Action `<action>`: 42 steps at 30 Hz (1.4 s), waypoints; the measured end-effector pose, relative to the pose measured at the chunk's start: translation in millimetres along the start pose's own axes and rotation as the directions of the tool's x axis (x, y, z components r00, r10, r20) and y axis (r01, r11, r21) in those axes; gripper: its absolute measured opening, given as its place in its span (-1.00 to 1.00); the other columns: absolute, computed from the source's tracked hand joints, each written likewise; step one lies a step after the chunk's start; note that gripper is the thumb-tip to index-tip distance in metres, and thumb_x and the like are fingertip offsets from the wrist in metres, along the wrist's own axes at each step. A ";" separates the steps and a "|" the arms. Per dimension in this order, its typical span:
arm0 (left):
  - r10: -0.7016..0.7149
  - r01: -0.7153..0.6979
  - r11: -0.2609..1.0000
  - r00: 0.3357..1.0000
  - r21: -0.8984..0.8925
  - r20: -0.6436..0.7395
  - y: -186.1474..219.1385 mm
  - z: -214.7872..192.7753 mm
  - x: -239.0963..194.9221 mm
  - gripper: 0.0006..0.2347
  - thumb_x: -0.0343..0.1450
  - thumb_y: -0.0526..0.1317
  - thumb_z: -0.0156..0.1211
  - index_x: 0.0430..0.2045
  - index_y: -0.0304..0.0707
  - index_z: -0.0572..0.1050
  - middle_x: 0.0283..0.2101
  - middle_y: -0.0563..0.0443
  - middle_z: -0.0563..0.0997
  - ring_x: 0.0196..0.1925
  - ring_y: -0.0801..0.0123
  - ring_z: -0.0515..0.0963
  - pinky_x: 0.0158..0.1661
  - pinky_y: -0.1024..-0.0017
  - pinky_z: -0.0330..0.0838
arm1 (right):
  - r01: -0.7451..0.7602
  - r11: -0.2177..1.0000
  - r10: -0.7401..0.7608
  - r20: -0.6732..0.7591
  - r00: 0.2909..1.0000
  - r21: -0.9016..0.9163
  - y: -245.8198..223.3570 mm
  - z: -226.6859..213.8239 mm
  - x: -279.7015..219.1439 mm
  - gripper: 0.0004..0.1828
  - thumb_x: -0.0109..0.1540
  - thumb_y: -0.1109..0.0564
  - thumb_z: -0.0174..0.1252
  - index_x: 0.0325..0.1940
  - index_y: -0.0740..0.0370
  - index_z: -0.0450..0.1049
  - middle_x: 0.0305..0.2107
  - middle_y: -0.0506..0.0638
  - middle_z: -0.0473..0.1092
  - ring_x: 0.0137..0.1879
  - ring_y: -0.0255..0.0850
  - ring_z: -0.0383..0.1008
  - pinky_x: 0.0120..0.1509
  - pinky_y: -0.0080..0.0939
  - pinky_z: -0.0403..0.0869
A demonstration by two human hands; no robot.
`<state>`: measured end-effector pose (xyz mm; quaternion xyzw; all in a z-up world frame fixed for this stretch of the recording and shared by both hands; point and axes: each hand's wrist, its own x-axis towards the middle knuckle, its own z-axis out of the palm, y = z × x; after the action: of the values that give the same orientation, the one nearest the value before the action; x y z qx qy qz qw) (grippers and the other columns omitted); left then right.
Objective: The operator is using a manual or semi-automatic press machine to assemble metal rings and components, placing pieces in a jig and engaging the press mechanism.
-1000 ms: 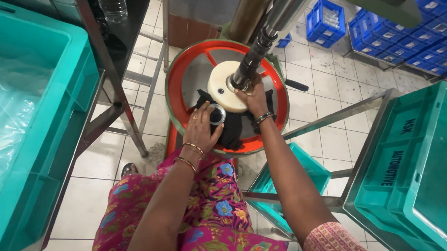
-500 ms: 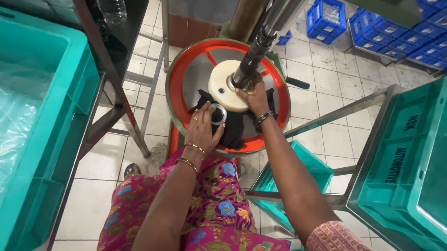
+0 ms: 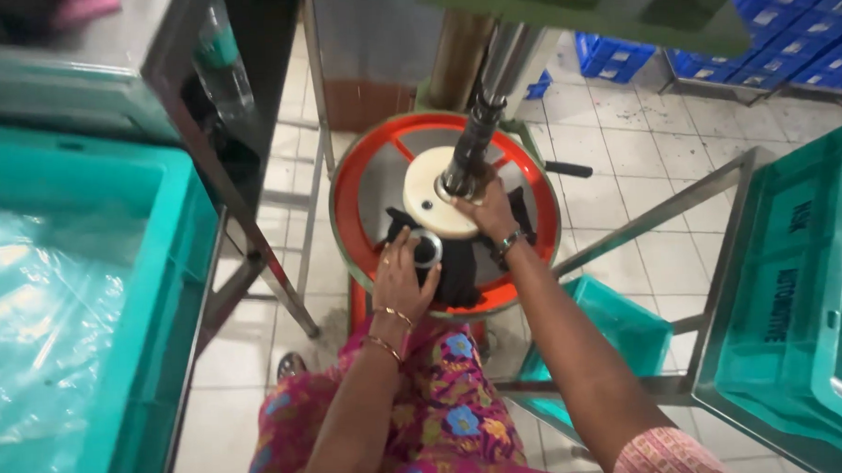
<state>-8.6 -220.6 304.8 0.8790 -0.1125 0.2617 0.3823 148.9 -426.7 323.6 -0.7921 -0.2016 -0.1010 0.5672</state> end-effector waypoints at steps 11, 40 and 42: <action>-0.071 0.072 0.997 0.994 -0.002 0.081 -1.8 0.4 0.8 -0.51 0.37 -0.07 0.30 0.12 -0.34 0.36 0.33 -0.31 0.37 0.31 -0.19 0.36 0.31 0.03 0.23 | -0.022 0.974 0.003 -0.084 0.996 -0.227 -8.8 3.4 -2.5 -0.12 0.01 0.09 0.53 0.31 0.33 0.26 0.10 0.20 0.43 0.24 0.01 0.45 0.35 -0.04 0.40; -0.039 0.037 0.999 0.998 0.040 0.054 -1.1 0.5 1.5 -0.52 0.41 -0.04 0.24 0.14 -0.34 0.35 0.33 -0.27 0.35 0.37 -0.09 0.35 0.37 0.01 0.18 | -0.065 0.967 0.045 -0.085 0.995 -0.248 -24.7 4.9 -4.1 -0.15 0.01 0.10 0.50 0.30 0.34 0.29 0.11 0.23 0.44 0.27 0.08 0.43 0.40 0.01 0.38; -0.038 0.036 0.999 0.998 0.033 0.054 -1.2 0.5 1.3 -0.52 0.41 -0.04 0.23 0.14 -0.34 0.35 0.34 -0.27 0.34 0.37 -0.09 0.34 0.37 0.01 0.19 | -0.073 0.966 0.052 -0.088 0.995 -0.248 -26.3 4.8 -3.9 -0.14 0.00 0.09 0.51 0.30 0.34 0.29 0.10 0.22 0.45 0.27 0.07 0.44 0.40 0.00 0.38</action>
<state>-6.8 -220.1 304.5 0.8938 -0.1022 0.2323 0.3697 133.7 -415.8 343.1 -0.8588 -0.1389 -0.1398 0.4729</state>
